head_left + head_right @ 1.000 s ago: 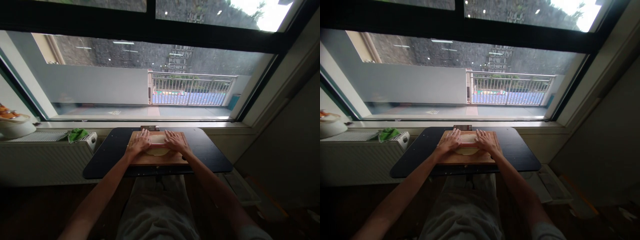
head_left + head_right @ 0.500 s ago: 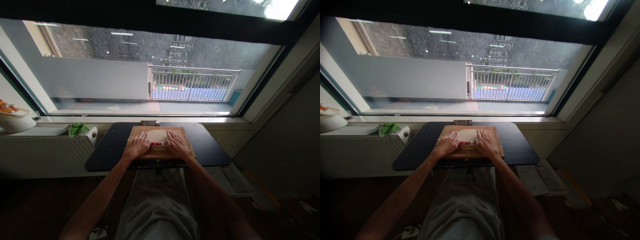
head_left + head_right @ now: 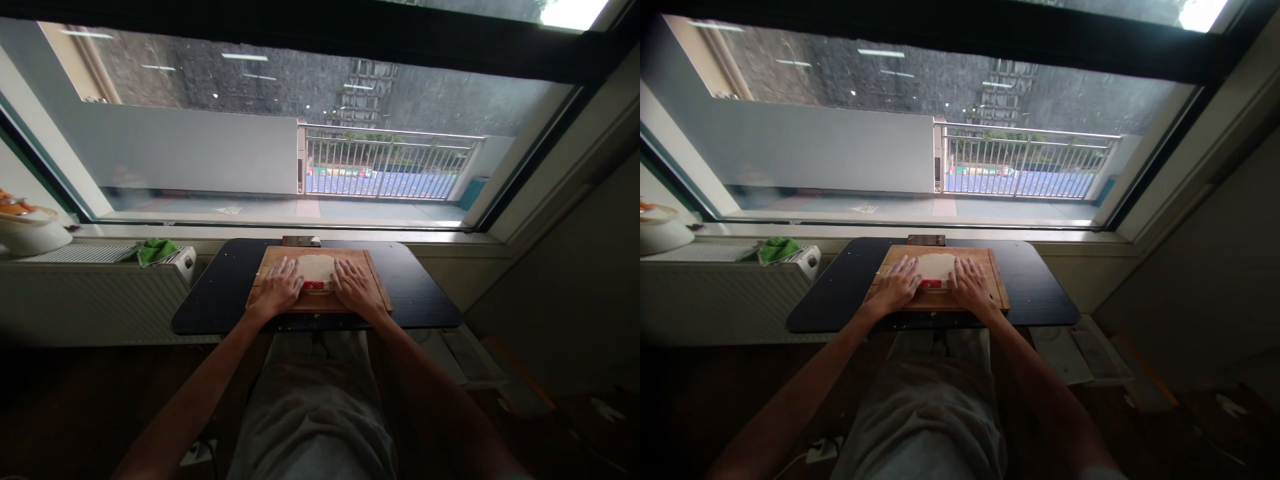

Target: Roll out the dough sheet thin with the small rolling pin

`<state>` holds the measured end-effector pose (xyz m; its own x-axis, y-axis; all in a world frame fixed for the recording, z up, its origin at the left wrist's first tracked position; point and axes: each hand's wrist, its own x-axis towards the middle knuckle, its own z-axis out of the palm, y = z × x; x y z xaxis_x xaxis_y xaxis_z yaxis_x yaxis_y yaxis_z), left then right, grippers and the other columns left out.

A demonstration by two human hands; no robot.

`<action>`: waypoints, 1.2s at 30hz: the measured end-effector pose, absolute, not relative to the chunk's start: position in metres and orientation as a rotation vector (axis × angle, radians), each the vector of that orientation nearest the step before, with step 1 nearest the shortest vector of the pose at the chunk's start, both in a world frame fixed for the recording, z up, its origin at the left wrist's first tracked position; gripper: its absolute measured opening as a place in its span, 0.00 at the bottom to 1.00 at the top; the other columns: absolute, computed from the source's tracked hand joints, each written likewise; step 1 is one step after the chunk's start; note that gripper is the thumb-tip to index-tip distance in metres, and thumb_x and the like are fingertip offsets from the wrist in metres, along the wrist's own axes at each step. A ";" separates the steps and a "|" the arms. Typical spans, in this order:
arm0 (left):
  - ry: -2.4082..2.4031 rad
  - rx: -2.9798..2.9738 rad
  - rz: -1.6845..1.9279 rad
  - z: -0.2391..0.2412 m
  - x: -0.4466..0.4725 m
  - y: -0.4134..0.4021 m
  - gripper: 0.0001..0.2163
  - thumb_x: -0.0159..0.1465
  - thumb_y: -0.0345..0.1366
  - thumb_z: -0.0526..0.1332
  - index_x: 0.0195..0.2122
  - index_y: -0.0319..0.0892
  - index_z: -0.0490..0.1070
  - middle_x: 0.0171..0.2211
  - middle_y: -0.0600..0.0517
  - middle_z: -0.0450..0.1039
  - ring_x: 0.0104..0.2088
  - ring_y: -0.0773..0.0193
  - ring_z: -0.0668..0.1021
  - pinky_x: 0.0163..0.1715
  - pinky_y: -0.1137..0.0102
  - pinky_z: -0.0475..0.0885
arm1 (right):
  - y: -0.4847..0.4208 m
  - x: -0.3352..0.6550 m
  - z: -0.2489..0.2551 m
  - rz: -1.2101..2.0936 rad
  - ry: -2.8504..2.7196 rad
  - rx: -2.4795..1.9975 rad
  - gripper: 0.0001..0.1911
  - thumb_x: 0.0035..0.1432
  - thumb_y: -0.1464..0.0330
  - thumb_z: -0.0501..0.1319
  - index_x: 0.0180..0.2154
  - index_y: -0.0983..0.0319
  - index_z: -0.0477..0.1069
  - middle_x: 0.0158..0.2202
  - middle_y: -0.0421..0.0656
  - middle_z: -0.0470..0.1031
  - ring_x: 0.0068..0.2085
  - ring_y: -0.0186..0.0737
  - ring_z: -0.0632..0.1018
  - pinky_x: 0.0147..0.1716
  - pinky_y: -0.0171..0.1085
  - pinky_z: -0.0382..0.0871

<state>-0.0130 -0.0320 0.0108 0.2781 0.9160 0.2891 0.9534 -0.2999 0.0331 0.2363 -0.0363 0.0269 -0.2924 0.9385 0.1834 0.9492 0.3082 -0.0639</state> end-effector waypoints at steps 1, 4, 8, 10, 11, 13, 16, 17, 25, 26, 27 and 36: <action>-1.788 -2.378 -0.373 0.012 -0.011 -0.023 0.30 0.82 0.44 0.45 0.81 0.39 0.62 0.80 0.42 0.63 0.82 0.48 0.62 0.81 0.53 0.57 | -0.029 0.236 0.028 -0.088 -2.389 -1.747 0.37 0.84 0.57 0.40 0.84 0.65 0.51 0.82 0.53 0.60 0.83 0.57 0.57 0.81 0.58 0.50; -1.891 -2.341 -0.338 0.018 -0.005 0.005 0.31 0.82 0.44 0.45 0.82 0.38 0.59 0.79 0.39 0.64 0.81 0.47 0.63 0.80 0.50 0.59 | -0.005 0.234 0.034 -0.066 -2.380 -1.796 0.37 0.83 0.58 0.42 0.85 0.62 0.46 0.84 0.52 0.56 0.83 0.60 0.56 0.81 0.61 0.50; -2.014 -2.352 -0.292 0.029 0.001 0.035 0.32 0.82 0.45 0.44 0.83 0.36 0.56 0.81 0.36 0.60 0.81 0.45 0.63 0.78 0.48 0.61 | 0.024 0.229 0.045 0.127 -2.346 -1.884 0.38 0.83 0.57 0.41 0.86 0.59 0.38 0.85 0.51 0.50 0.83 0.62 0.57 0.79 0.63 0.54; -2.047 -2.378 -0.243 0.032 0.002 0.038 0.32 0.82 0.45 0.44 0.82 0.34 0.56 0.81 0.35 0.58 0.81 0.44 0.62 0.78 0.48 0.61 | 0.031 0.228 0.048 0.195 -2.361 -1.893 0.38 0.83 0.56 0.41 0.86 0.58 0.37 0.85 0.51 0.50 0.83 0.61 0.57 0.78 0.64 0.54; -2.048 -2.387 -0.223 0.033 0.002 0.037 0.32 0.82 0.44 0.45 0.82 0.34 0.56 0.81 0.35 0.58 0.82 0.44 0.62 0.78 0.48 0.61 | 0.031 0.228 0.047 0.196 -2.387 -1.887 0.38 0.83 0.57 0.41 0.86 0.58 0.37 0.85 0.51 0.50 0.83 0.61 0.56 0.79 0.65 0.53; -2.012 -2.390 -0.216 0.032 0.001 0.027 0.31 0.82 0.42 0.47 0.82 0.36 0.59 0.81 0.36 0.59 0.82 0.44 0.62 0.78 0.49 0.61 | 0.026 0.231 0.045 0.159 -2.459 -1.864 0.38 0.82 0.59 0.43 0.86 0.58 0.40 0.85 0.51 0.49 0.84 0.60 0.53 0.79 0.65 0.50; -1.906 -2.407 -0.255 0.028 -0.002 0.001 0.28 0.81 0.41 0.48 0.78 0.40 0.67 0.80 0.40 0.64 0.81 0.47 0.63 0.79 0.52 0.60 | 0.004 0.234 0.040 0.085 -2.524 -1.819 0.38 0.82 0.61 0.44 0.85 0.60 0.43 0.85 0.51 0.50 0.85 0.58 0.51 0.80 0.65 0.48; -1.872 -2.421 -0.273 0.026 -0.004 -0.008 0.27 0.81 0.41 0.48 0.76 0.42 0.70 0.79 0.42 0.66 0.81 0.48 0.64 0.79 0.53 0.60 | -0.005 0.235 0.039 0.066 -2.529 -1.794 0.37 0.82 0.62 0.43 0.85 0.61 0.43 0.85 0.50 0.49 0.85 0.57 0.51 0.81 0.64 0.47; -1.669 -2.526 -0.470 0.010 -0.016 -0.068 0.25 0.83 0.41 0.48 0.74 0.48 0.74 0.75 0.47 0.72 0.79 0.51 0.68 0.76 0.53 0.65 | -0.067 0.236 0.028 -0.053 -2.473 -1.631 0.35 0.83 0.61 0.43 0.84 0.60 0.50 0.85 0.49 0.52 0.84 0.52 0.56 0.81 0.55 0.51; -1.656 -2.525 -0.482 0.008 -0.017 -0.072 0.24 0.83 0.41 0.49 0.74 0.49 0.73 0.75 0.47 0.72 0.79 0.50 0.68 0.77 0.53 0.65 | -0.070 0.236 0.026 -0.066 -2.476 -1.622 0.35 0.83 0.61 0.43 0.84 0.60 0.51 0.84 0.50 0.53 0.84 0.52 0.56 0.81 0.55 0.50; -1.645 -2.522 -0.491 0.007 -0.017 -0.073 0.24 0.83 0.41 0.49 0.75 0.49 0.73 0.76 0.47 0.71 0.79 0.50 0.68 0.77 0.52 0.64 | -0.071 0.236 0.025 -0.076 -2.477 -1.619 0.35 0.83 0.61 0.44 0.84 0.60 0.52 0.84 0.50 0.54 0.83 0.52 0.57 0.81 0.55 0.50; -1.753 -2.442 -0.426 0.016 -0.010 -0.029 0.24 0.82 0.41 0.49 0.70 0.46 0.78 0.75 0.47 0.73 0.79 0.47 0.67 0.80 0.48 0.58 | -0.027 0.231 0.029 -0.081 -2.443 -1.698 0.35 0.83 0.61 0.44 0.85 0.57 0.48 0.84 0.48 0.55 0.83 0.53 0.57 0.81 0.57 0.50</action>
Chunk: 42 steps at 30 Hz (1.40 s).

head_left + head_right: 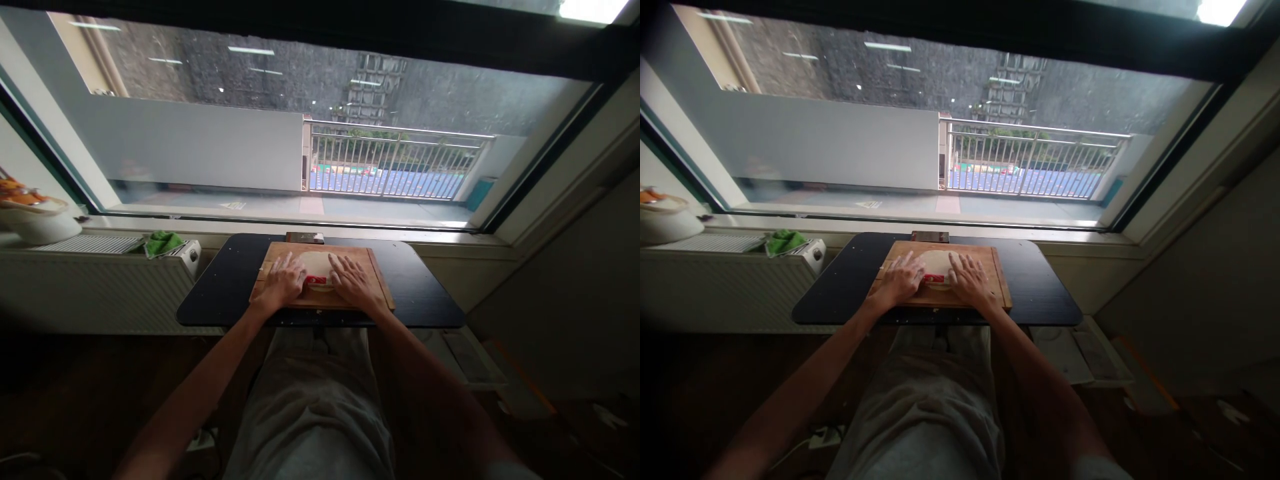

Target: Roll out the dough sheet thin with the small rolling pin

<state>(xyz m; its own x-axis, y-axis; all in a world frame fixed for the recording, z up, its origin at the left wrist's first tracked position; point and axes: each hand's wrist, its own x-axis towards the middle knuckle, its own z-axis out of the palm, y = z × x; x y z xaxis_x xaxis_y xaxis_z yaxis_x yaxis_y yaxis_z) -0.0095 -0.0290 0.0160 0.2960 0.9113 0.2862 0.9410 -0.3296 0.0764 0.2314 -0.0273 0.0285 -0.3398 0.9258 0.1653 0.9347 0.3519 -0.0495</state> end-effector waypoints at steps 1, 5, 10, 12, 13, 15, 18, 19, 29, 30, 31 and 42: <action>-1.794 -2.401 -0.421 0.018 -0.007 -0.020 0.25 0.81 0.41 0.49 0.70 0.44 0.78 0.75 0.45 0.72 0.79 0.46 0.67 0.80 0.48 0.58 | -0.019 0.230 0.030 -0.078 -2.435 -1.721 0.35 0.83 0.61 0.44 0.85 0.57 0.48 0.84 0.49 0.54 0.83 0.54 0.57 0.81 0.58 0.50; -1.929 -2.273 -0.419 0.024 0.004 0.010 0.28 0.80 0.40 0.49 0.77 0.39 0.68 0.78 0.40 0.67 0.80 0.43 0.65 0.80 0.44 0.58 | 0.011 0.227 0.040 0.003 -2.415 -1.804 0.37 0.83 0.59 0.46 0.85 0.57 0.43 0.86 0.53 0.46 0.84 0.56 0.54 0.80 0.60 0.51; -1.959 -2.311 -0.373 0.023 0.006 0.014 0.30 0.79 0.39 0.48 0.78 0.35 0.66 0.78 0.36 0.66 0.79 0.42 0.66 0.78 0.45 0.63 | 0.015 0.229 0.042 0.034 -2.443 -1.806 0.38 0.83 0.59 0.47 0.86 0.56 0.42 0.86 0.53 0.47 0.84 0.56 0.54 0.80 0.62 0.52; -1.905 -2.356 -0.375 0.020 0.003 0.005 0.28 0.80 0.41 0.48 0.75 0.36 0.72 0.75 0.37 0.71 0.79 0.42 0.67 0.78 0.45 0.63 | 0.006 0.231 0.036 -0.002 -2.446 -1.767 0.38 0.82 0.59 0.46 0.85 0.58 0.43 0.85 0.52 0.49 0.84 0.55 0.54 0.80 0.61 0.51; -1.874 -2.374 -0.380 0.018 0.001 -0.001 0.28 0.80 0.42 0.47 0.73 0.37 0.74 0.74 0.38 0.73 0.79 0.43 0.67 0.78 0.46 0.62 | -0.001 0.231 0.032 -0.019 -2.439 -1.747 0.37 0.83 0.59 0.46 0.85 0.59 0.44 0.85 0.52 0.51 0.84 0.54 0.54 0.81 0.59 0.51; -1.818 -2.398 -0.398 0.015 -0.003 -0.015 0.27 0.81 0.44 0.47 0.71 0.38 0.76 0.72 0.39 0.75 0.79 0.44 0.67 0.79 0.47 0.61 | -0.014 0.231 0.024 -0.037 -2.413 -1.708 0.37 0.83 0.59 0.44 0.85 0.59 0.45 0.84 0.50 0.55 0.84 0.51 0.56 0.81 0.56 0.52; -1.744 -2.413 -0.435 0.013 -0.008 -0.031 0.28 0.81 0.44 0.47 0.73 0.39 0.73 0.73 0.40 0.74 0.80 0.46 0.66 0.80 0.48 0.59 | -0.035 0.227 0.014 -0.038 -2.360 -1.679 0.37 0.84 0.58 0.43 0.86 0.59 0.43 0.83 0.49 0.57 0.82 0.50 0.60 0.81 0.53 0.54; -1.725 -2.417 -0.441 0.012 -0.009 -0.035 0.28 0.82 0.43 0.46 0.74 0.38 0.72 0.74 0.40 0.73 0.80 0.46 0.66 0.80 0.48 0.58 | -0.041 0.225 0.012 -0.045 -2.345 -1.672 0.37 0.84 0.58 0.43 0.86 0.60 0.42 0.83 0.50 0.57 0.82 0.51 0.60 0.81 0.54 0.54; -1.820 -2.400 -0.379 0.019 0.002 -0.007 0.27 0.81 0.42 0.47 0.73 0.39 0.73 0.73 0.39 0.75 0.80 0.45 0.65 0.80 0.47 0.57 | 0.001 0.237 0.023 -0.095 -2.521 -1.671 0.36 0.84 0.57 0.42 0.85 0.61 0.46 0.85 0.52 0.51 0.85 0.55 0.49 0.82 0.61 0.45; -1.848 -2.399 -0.358 0.022 0.004 0.002 0.27 0.81 0.41 0.47 0.73 0.39 0.73 0.73 0.38 0.74 0.80 0.44 0.65 0.80 0.46 0.57 | 0.014 0.238 0.027 -0.057 -2.537 -1.707 0.36 0.85 0.56 0.42 0.85 0.60 0.45 0.86 0.51 0.49 0.85 0.56 0.48 0.82 0.62 0.45; -1.871 -2.401 -0.339 0.025 0.005 0.010 0.27 0.81 0.40 0.47 0.73 0.38 0.73 0.73 0.37 0.74 0.80 0.43 0.65 0.80 0.44 0.57 | 0.026 0.237 0.032 0.000 -2.536 -1.755 0.36 0.85 0.55 0.41 0.85 0.58 0.43 0.86 0.51 0.47 0.85 0.55 0.48 0.81 0.62 0.45; -1.874 -2.446 -0.320 0.027 0.003 0.013 0.28 0.80 0.40 0.47 0.74 0.35 0.71 0.78 0.36 0.66 0.80 0.43 0.64 0.80 0.45 0.57 | 0.019 0.239 0.028 0.121 -2.564 -1.774 0.37 0.84 0.54 0.38 0.86 0.56 0.37 0.87 0.48 0.42 0.86 0.55 0.45 0.81 0.65 0.45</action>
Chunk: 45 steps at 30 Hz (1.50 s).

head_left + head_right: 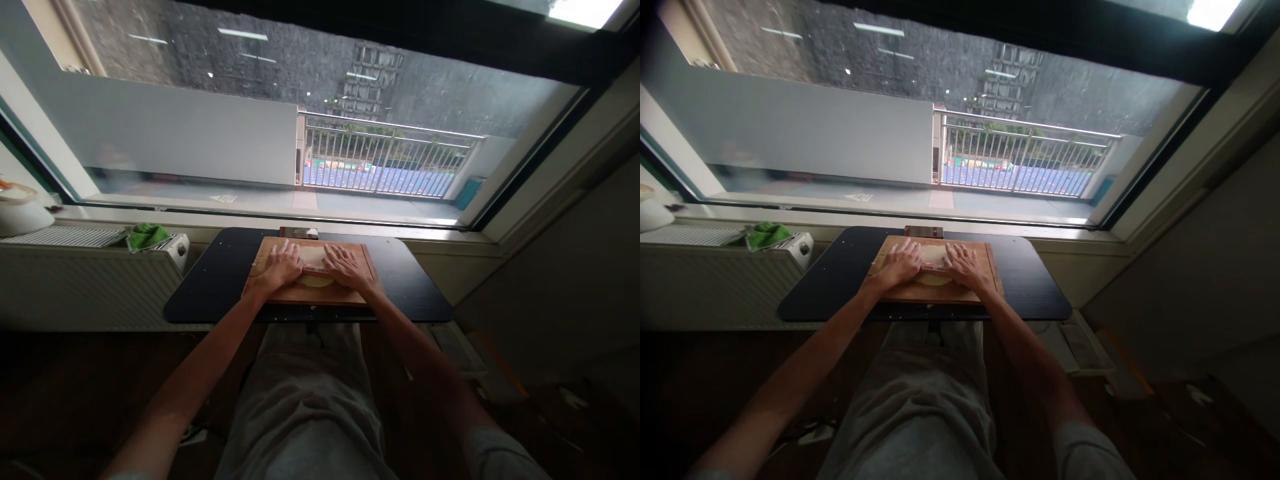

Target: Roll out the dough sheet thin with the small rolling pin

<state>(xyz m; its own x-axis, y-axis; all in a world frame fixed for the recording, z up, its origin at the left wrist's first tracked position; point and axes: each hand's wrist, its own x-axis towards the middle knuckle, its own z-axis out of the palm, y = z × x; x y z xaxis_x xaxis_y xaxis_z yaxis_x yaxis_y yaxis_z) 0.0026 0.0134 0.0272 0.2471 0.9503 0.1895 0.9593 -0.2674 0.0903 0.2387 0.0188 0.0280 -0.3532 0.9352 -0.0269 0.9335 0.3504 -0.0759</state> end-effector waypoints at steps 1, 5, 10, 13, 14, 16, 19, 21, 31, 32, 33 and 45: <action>-1.868 -2.435 -0.345 0.025 0.002 0.008 0.28 0.80 0.40 0.47 0.74 0.35 0.71 0.77 0.36 0.67 0.80 0.44 0.64 0.80 0.46 0.57 | 0.010 0.239 0.025 0.100 -2.561 -1.773 0.37 0.84 0.54 0.38 0.86 0.56 0.37 0.87 0.48 0.42 0.86 0.55 0.45 0.81 0.65 0.45; -1.821 -2.429 -0.414 0.018 -0.002 -0.003 0.27 0.79 0.39 0.48 0.74 0.40 0.73 0.72 0.40 0.76 0.79 0.46 0.67 0.80 0.47 0.57 | -0.015 0.239 0.016 0.003 -2.534 -1.741 0.37 0.85 0.55 0.39 0.86 0.55 0.35 0.87 0.46 0.43 0.85 0.55 0.47 0.82 0.62 0.45; -1.821 -2.411 -0.402 0.022 0.000 0.003 0.26 0.79 0.39 0.48 0.70 0.38 0.75 0.72 0.38 0.76 0.77 0.45 0.69 0.77 0.49 0.62 | 0.007 0.241 0.023 0.063 -2.569 -1.722 0.36 0.84 0.54 0.39 0.86 0.53 0.38 0.86 0.48 0.46 0.85 0.57 0.48 0.81 0.66 0.46; -1.873 -2.383 -0.397 0.027 0.005 0.012 0.25 0.80 0.39 0.48 0.67 0.38 0.77 0.71 0.37 0.76 0.75 0.43 0.72 0.75 0.48 0.65 | 0.036 0.239 0.036 0.166 -2.600 -1.760 0.38 0.83 0.52 0.39 0.86 0.53 0.37 0.86 0.49 0.45 0.85 0.58 0.47 0.80 0.68 0.46; -1.891 -2.373 -0.398 0.029 0.006 0.016 0.24 0.80 0.39 0.48 0.66 0.39 0.78 0.70 0.37 0.77 0.75 0.43 0.73 0.74 0.47 0.66 | 0.045 0.238 0.040 0.199 -2.610 -1.775 0.38 0.83 0.52 0.40 0.86 0.54 0.36 0.87 0.49 0.44 0.85 0.58 0.47 0.80 0.69 0.45; -1.920 -2.358 -0.400 0.030 0.008 0.022 0.23 0.79 0.39 0.48 0.65 0.41 0.79 0.69 0.38 0.79 0.74 0.44 0.74 0.73 0.47 0.67 | 0.056 0.236 0.046 0.241 -2.629 -1.793 0.39 0.83 0.52 0.41 0.86 0.53 0.35 0.87 0.49 0.43 0.85 0.56 0.46 0.80 0.70 0.45; -1.927 -2.348 -0.403 0.029 0.007 0.025 0.23 0.79 0.39 0.50 0.67 0.43 0.78 0.70 0.40 0.78 0.75 0.44 0.72 0.73 0.47 0.67 | 0.056 0.236 0.044 0.243 -2.610 -1.801 0.39 0.83 0.53 0.42 0.86 0.52 0.35 0.87 0.49 0.43 0.85 0.56 0.46 0.79 0.72 0.45; -1.905 -2.350 -0.413 0.027 0.006 0.024 0.24 0.79 0.39 0.50 0.68 0.43 0.77 0.71 0.40 0.77 0.76 0.44 0.71 0.74 0.46 0.66 | 0.043 0.238 0.038 0.223 -2.570 -1.782 0.38 0.83 0.52 0.41 0.86 0.53 0.35 0.87 0.49 0.43 0.85 0.57 0.46 0.79 0.72 0.43; -1.796 -2.407 -0.404 0.024 -0.002 0.010 0.24 0.80 0.38 0.49 0.67 0.42 0.79 0.67 0.42 0.81 0.73 0.47 0.74 0.77 0.51 0.63 | -0.014 0.231 0.019 0.058 -2.524 -1.607 0.37 0.85 0.51 0.40 0.86 0.52 0.39 0.87 0.47 0.45 0.85 0.57 0.46 0.81 0.70 0.41; -1.801 -2.399 -0.408 0.024 -0.001 0.010 0.23 0.80 0.39 0.49 0.65 0.41 0.80 0.67 0.41 0.81 0.72 0.46 0.76 0.76 0.51 0.64 | -0.007 0.233 0.020 0.061 -2.544 -1.615 0.36 0.85 0.51 0.41 0.86 0.51 0.40 0.87 0.47 0.46 0.85 0.58 0.47 0.80 0.72 0.42; -1.810 -2.392 -0.411 0.024 -0.001 0.010 0.23 0.80 0.39 0.49 0.63 0.40 0.81 0.66 0.39 0.81 0.71 0.46 0.77 0.75 0.51 0.66 | 0.002 0.235 0.023 0.065 -2.571 -1.622 0.36 0.85 0.52 0.41 0.85 0.50 0.42 0.86 0.46 0.46 0.85 0.60 0.47 0.79 0.74 0.42; -1.865 -2.340 -0.411 0.025 0.003 0.011 0.24 0.80 0.40 0.48 0.66 0.36 0.78 0.69 0.36 0.78 0.72 0.44 0.76 0.73 0.51 0.69 | 0.042 0.238 0.036 -0.023 -2.675 -1.678 0.32 0.85 0.60 0.47 0.83 0.49 0.53 0.87 0.49 0.45 0.84 0.64 0.52 0.77 0.76 0.48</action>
